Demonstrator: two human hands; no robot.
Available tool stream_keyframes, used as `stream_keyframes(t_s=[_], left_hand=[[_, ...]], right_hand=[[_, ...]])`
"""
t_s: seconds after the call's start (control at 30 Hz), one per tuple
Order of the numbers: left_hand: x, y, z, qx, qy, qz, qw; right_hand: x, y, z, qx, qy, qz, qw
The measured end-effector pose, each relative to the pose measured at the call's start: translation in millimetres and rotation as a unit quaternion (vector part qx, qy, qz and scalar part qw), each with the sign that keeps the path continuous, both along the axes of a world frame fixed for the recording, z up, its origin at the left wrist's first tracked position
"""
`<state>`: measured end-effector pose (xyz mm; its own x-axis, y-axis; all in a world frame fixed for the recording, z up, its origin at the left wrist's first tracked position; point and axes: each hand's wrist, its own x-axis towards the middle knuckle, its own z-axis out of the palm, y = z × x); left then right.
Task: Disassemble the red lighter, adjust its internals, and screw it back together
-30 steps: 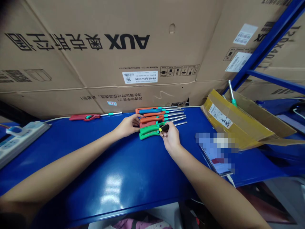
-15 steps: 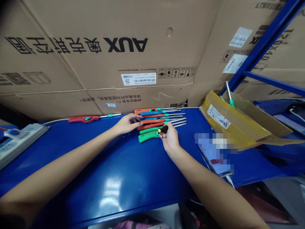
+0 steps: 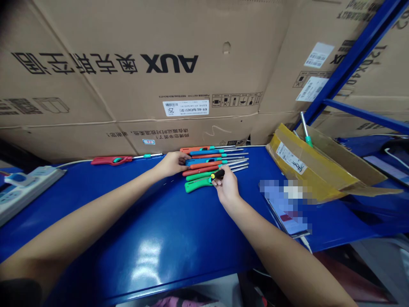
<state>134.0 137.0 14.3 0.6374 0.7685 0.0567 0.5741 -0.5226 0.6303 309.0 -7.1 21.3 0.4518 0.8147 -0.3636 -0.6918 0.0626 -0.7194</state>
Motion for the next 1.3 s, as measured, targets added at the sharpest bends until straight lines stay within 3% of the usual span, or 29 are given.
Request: stream_keyframes(t_s=[0.17, 0.37, 0.8, 1.3], left_hand=[[-10.9, -13.2, 1.0, 0.06, -0.077, 0.011, 0.995], [-16.3, -10.6, -0.6, 0.034, -0.066, 0.019, 0.997], [32.0, 1.5, 2.9, -0.033, 0.025, 0.078, 0.996], [49.7, 1.5, 5.1, -0.084, 0.063, 0.101, 0.989]], right_hand=[[0.7, 0.3, -1.9, -0.001, 0.0, 0.001, 1.0], [0.1, 0.3, -2.2, -0.002, -0.006, 0.001, 1.0], [0.2, 1.2, -4.9, 0.004, -0.017, 0.001, 1.0], [0.5, 0.2, -3.7, 0.009, -0.02, 0.015, 1.0]])
